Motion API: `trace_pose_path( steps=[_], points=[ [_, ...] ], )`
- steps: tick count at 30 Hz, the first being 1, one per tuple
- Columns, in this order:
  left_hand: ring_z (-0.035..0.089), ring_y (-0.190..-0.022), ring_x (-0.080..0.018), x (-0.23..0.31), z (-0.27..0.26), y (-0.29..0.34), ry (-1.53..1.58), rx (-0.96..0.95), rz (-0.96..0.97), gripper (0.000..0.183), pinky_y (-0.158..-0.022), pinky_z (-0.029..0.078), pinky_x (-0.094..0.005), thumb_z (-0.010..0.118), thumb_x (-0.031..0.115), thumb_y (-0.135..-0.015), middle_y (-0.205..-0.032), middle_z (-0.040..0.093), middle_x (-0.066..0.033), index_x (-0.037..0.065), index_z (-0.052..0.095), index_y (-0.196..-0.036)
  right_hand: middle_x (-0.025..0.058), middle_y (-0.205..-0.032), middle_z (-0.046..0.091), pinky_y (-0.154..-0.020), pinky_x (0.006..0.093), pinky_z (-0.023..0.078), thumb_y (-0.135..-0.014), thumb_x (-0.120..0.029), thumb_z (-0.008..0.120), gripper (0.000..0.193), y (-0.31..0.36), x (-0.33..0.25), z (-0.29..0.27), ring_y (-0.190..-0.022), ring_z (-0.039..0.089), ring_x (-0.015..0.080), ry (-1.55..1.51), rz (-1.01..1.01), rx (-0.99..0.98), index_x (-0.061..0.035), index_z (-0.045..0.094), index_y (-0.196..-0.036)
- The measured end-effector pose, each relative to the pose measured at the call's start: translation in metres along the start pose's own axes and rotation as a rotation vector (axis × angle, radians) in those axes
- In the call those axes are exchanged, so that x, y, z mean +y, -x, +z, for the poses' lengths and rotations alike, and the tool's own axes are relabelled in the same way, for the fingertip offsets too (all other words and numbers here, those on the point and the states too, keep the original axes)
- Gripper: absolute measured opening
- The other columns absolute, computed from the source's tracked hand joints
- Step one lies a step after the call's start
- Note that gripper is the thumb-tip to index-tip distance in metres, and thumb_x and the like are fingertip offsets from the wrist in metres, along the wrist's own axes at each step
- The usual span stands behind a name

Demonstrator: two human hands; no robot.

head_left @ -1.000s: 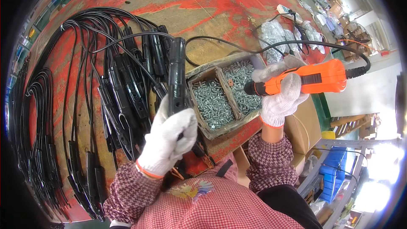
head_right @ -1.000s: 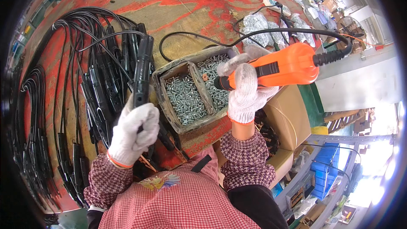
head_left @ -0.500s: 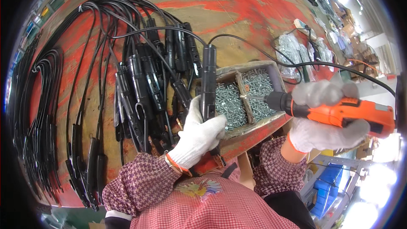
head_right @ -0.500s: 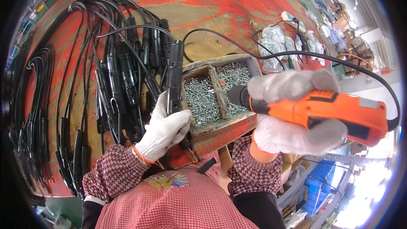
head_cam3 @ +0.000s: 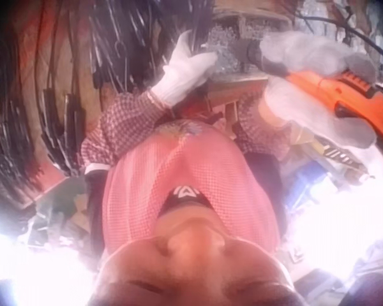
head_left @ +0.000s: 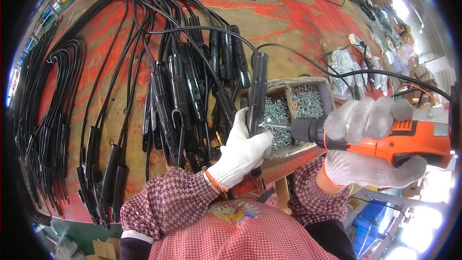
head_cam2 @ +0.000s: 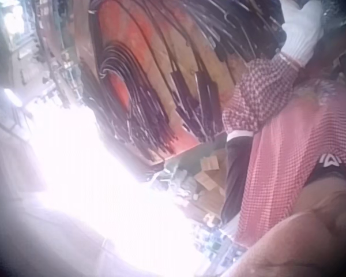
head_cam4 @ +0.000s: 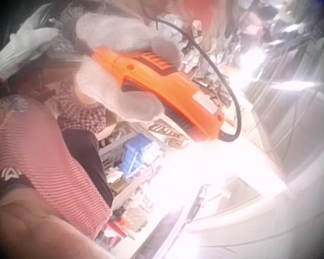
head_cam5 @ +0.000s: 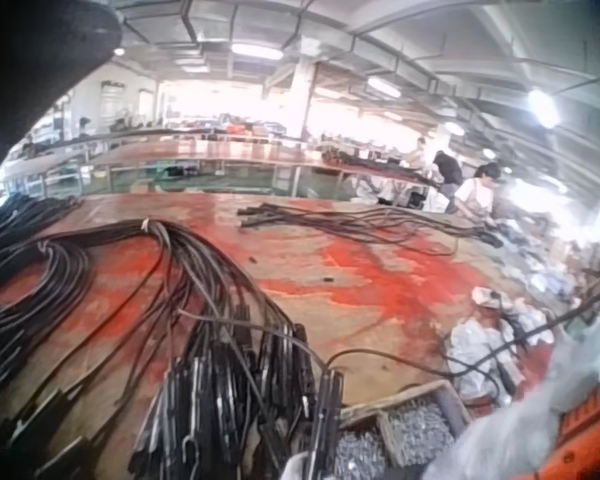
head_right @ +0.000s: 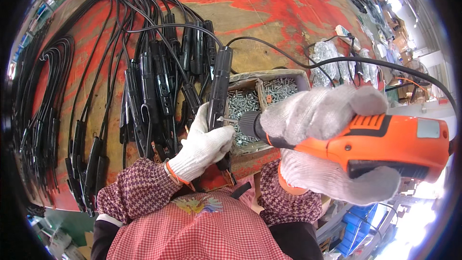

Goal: The person assembles electronic components by screwing together plastic housings with screws using an electric screwdriver.

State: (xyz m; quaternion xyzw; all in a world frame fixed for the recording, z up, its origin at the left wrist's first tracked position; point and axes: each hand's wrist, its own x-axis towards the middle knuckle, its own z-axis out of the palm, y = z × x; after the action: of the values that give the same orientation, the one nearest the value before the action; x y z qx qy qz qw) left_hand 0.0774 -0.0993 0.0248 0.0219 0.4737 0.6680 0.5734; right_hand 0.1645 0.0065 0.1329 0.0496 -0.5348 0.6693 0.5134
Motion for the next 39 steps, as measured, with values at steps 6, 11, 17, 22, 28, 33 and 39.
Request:
trace_pose_path(
  steps=[6, 11, 17, 22, 28, 33, 39],
  points=[
    [0.054, -0.054, -0.0121, -0.001, -0.002, -0.001, -0.012, -0.071, 0.009, 0.074, -0.044, 0.041, -0.0276, 0.062, 0.001, -0.081, -0.077, 0.056, -0.0051, -0.001, 0.022, -0.143, -0.0014, -0.054, 0.037, -0.032, 0.0266, 0.026, -0.076, -0.063, 0.065, 0.059, 0.006, -0.001, 0.000, -0.036, 0.034, 0.0111, 0.142, -0.010, 0.114, -0.0091, 0.040, -0.077],
    [0.054, -0.055, -0.0116, 0.001, -0.002, -0.001, -0.046, -0.012, -0.041, 0.076, -0.044, 0.041, -0.0273, 0.061, -0.001, -0.080, -0.079, 0.055, -0.0058, -0.001, 0.021, -0.144, 0.0012, -0.050, 0.038, -0.035, 0.0304, 0.025, -0.068, -0.028, 0.066, 0.032, -0.002, 0.003, 0.028, -0.035, 0.031, 0.0144, 0.081, 0.077, 0.262, -0.0067, 0.042, -0.070],
    [0.049, -0.050, -0.0101, 0.000, -0.001, -0.001, -0.016, -0.012, -0.040, 0.069, -0.040, 0.036, -0.0253, 0.061, -0.001, -0.079, -0.075, 0.053, -0.0043, 0.000, 0.028, -0.140, 0.0047, -0.052, 0.040, -0.036, 0.0338, 0.028, -0.072, -0.032, 0.058, 0.030, -0.006, 0.013, 0.036, -0.036, 0.032, 0.0181, 0.006, 0.112, 0.346, -0.0053, 0.046, -0.071],
    [0.042, -0.040, -0.0088, 0.000, 0.002, -0.007, 0.026, -0.035, -0.041, 0.061, -0.032, 0.029, -0.0233, 0.061, -0.001, -0.081, -0.065, 0.051, -0.0038, 0.001, 0.033, -0.136, 0.0083, -0.054, 0.043, -0.037, 0.0371, 0.033, -0.079, -0.046, 0.049, 0.042, -0.009, 0.018, 0.030, -0.036, 0.034, 0.0219, -0.044, 0.117, 0.418, -0.0041, 0.049, -0.075],
    [0.039, -0.036, -0.0092, 0.003, 0.006, -0.008, 0.040, 0.004, 0.026, 0.056, -0.030, 0.028, -0.0241, 0.059, -0.001, -0.079, -0.061, 0.049, -0.0041, 0.002, 0.037, -0.131, 0.0059, -0.059, 0.046, -0.038, 0.0371, 0.035, -0.081, -0.054, 0.054, 0.051, -0.004, 0.019, 0.020, -0.043, 0.040, 0.0195, 0.102, 0.124, 0.319, -0.0045, 0.053, -0.089],
    [0.039, -0.039, -0.0085, 0.004, -0.027, 0.023, -0.029, 0.009, 0.036, 0.061, -0.034, 0.028, -0.0248, 0.061, 0.003, -0.079, -0.062, 0.049, -0.0022, 0.000, 0.036, -0.135, 0.0091, -0.090, 0.064, -0.072, 0.0442, 0.052, -0.090, -0.060, 0.057, 0.067, -0.015, 0.016, -0.011, -0.073, 0.063, 0.0241, -0.530, 0.399, -0.159, -0.0072, 0.051, -0.131],
    [0.068, -0.086, -0.0225, 0.080, -0.142, 0.166, -1.071, 0.693, 0.164, 0.049, -0.078, 0.053, -0.0344, 0.078, 0.033, -0.073, -0.104, 0.069, -0.0123, 0.006, 0.066, -0.112, -0.0016, -0.060, 0.036, -0.042, 0.0246, 0.031, -0.089, -0.067, 0.043, 0.064, -0.019, -0.038, -0.010, -0.045, 0.032, 0.0094, 0.075, -0.024, 0.371, -0.0054, 0.053, -0.100]
  ],
)
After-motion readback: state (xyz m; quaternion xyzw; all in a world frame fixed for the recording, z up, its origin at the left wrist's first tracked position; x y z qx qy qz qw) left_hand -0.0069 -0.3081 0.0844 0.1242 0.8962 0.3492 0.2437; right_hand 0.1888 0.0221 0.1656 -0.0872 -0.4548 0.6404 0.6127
